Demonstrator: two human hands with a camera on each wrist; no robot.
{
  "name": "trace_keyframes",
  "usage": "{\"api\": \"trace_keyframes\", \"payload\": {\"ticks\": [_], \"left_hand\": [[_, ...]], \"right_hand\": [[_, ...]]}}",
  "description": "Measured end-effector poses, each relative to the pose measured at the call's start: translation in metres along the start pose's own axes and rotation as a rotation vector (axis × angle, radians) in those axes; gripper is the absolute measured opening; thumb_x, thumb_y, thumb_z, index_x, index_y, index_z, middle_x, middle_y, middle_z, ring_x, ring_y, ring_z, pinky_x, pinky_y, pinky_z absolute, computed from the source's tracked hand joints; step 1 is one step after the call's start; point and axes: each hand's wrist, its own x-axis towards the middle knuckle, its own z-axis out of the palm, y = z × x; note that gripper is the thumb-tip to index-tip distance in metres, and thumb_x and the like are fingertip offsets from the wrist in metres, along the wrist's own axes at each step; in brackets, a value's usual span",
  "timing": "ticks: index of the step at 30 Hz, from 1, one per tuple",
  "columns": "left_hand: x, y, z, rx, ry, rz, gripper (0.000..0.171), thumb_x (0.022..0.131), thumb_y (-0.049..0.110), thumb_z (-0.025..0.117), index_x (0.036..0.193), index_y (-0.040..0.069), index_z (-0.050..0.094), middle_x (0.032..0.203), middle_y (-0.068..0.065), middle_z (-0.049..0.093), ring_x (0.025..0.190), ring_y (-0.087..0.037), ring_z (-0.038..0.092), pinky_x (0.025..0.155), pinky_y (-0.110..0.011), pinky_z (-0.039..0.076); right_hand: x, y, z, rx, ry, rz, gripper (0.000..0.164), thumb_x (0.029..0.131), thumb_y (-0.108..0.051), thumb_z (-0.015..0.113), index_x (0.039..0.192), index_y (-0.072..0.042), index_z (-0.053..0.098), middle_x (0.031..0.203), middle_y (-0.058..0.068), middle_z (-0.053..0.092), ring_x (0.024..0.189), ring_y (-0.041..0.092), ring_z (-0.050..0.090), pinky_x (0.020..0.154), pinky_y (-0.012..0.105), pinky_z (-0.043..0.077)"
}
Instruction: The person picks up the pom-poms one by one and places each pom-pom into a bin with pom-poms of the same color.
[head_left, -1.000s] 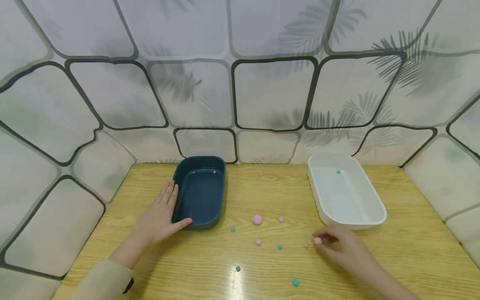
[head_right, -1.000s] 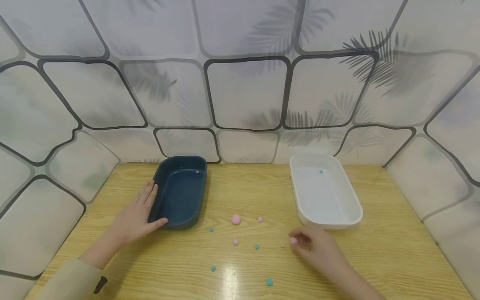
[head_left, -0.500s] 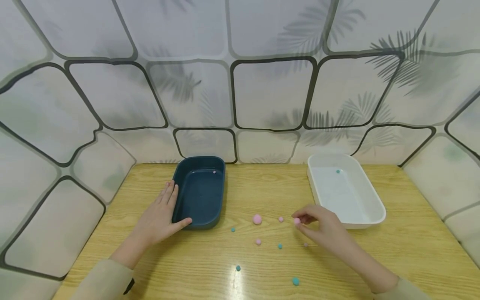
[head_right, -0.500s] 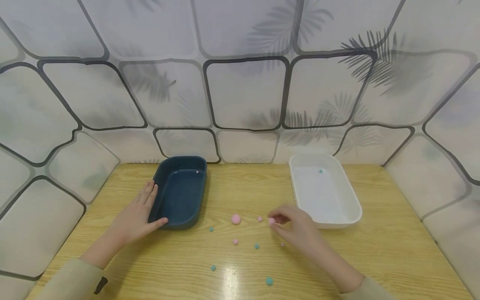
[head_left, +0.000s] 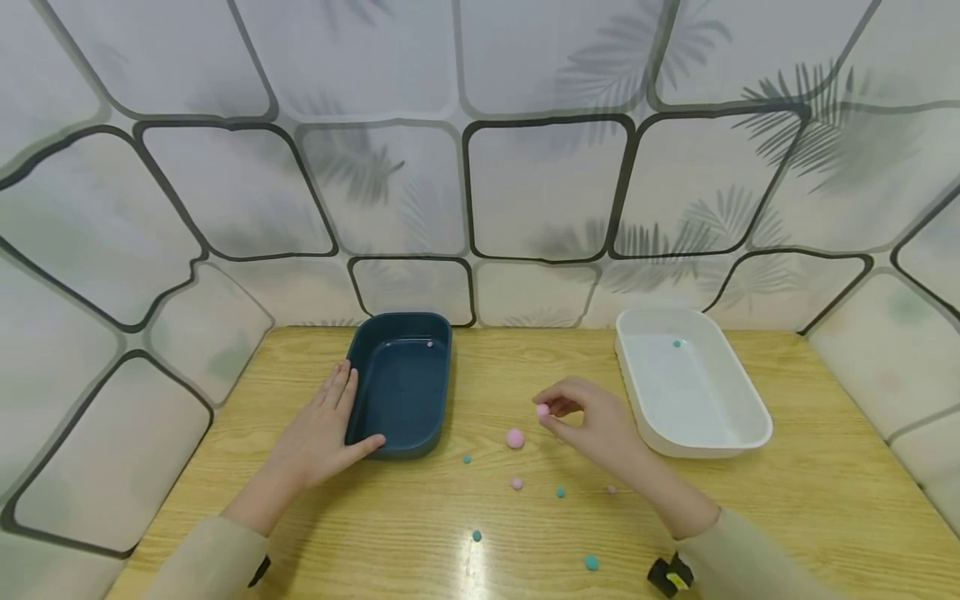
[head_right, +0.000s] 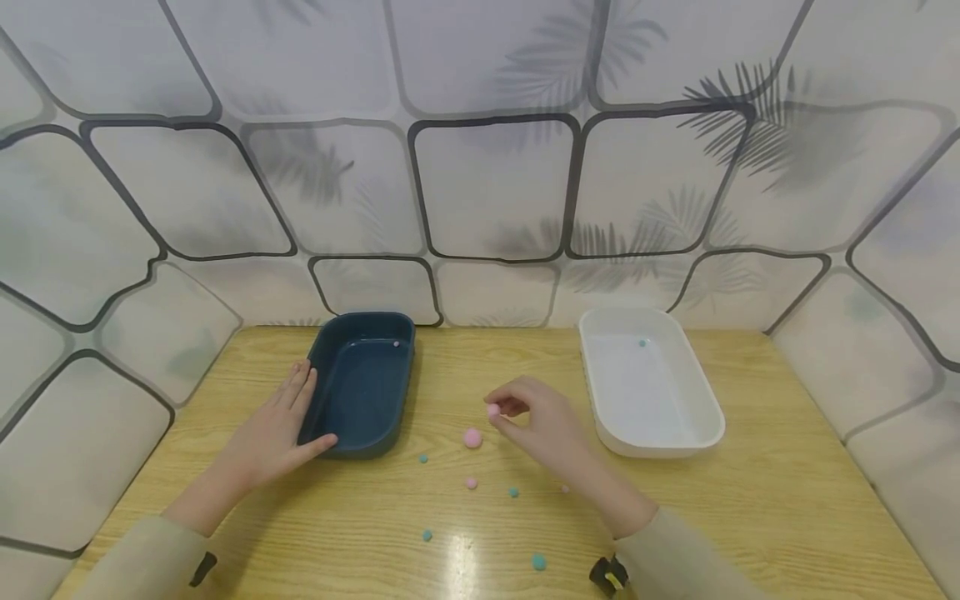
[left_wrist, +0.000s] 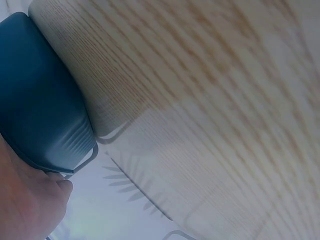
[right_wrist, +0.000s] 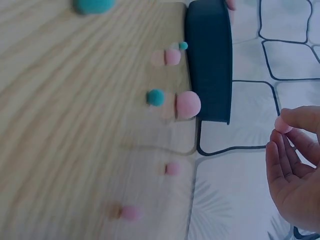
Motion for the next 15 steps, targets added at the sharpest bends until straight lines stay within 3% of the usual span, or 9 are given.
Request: {"api": "trace_keyframes", "payload": {"ticks": [7, 15], "left_hand": [[0.001, 0.0, 0.001, -0.002, 0.0, 0.0, 0.111, 0.098, 0.064, 0.064, 0.165, -0.012, 0.018, 0.174, -0.032, 0.013, 0.162, -0.05, 0.018, 0.129, -0.062, 0.029], [0.001, -0.002, 0.002, 0.0, -0.001, -0.004, 0.112, 0.098, 0.064, 0.064, 0.164, -0.013, 0.018, 0.174, -0.032, 0.012, 0.162, -0.05, 0.019, 0.128, -0.062, 0.03]], "right_hand": [[0.027, -0.013, 0.017, 0.086, -0.024, 0.023, 0.019, 0.094, -0.005, 0.08, 0.113, -0.008, 0.078, 0.107, 0.004, 0.076, 0.095, 0.018, 0.074, 0.09, 0.036, 0.064], [0.056, -0.027, 0.039, 0.159, -0.031, -0.006, 0.019, 0.095, -0.005, 0.079, 0.114, -0.002, 0.077, 0.109, 0.011, 0.077, 0.096, 0.024, 0.075, 0.088, 0.036, 0.065]]}}
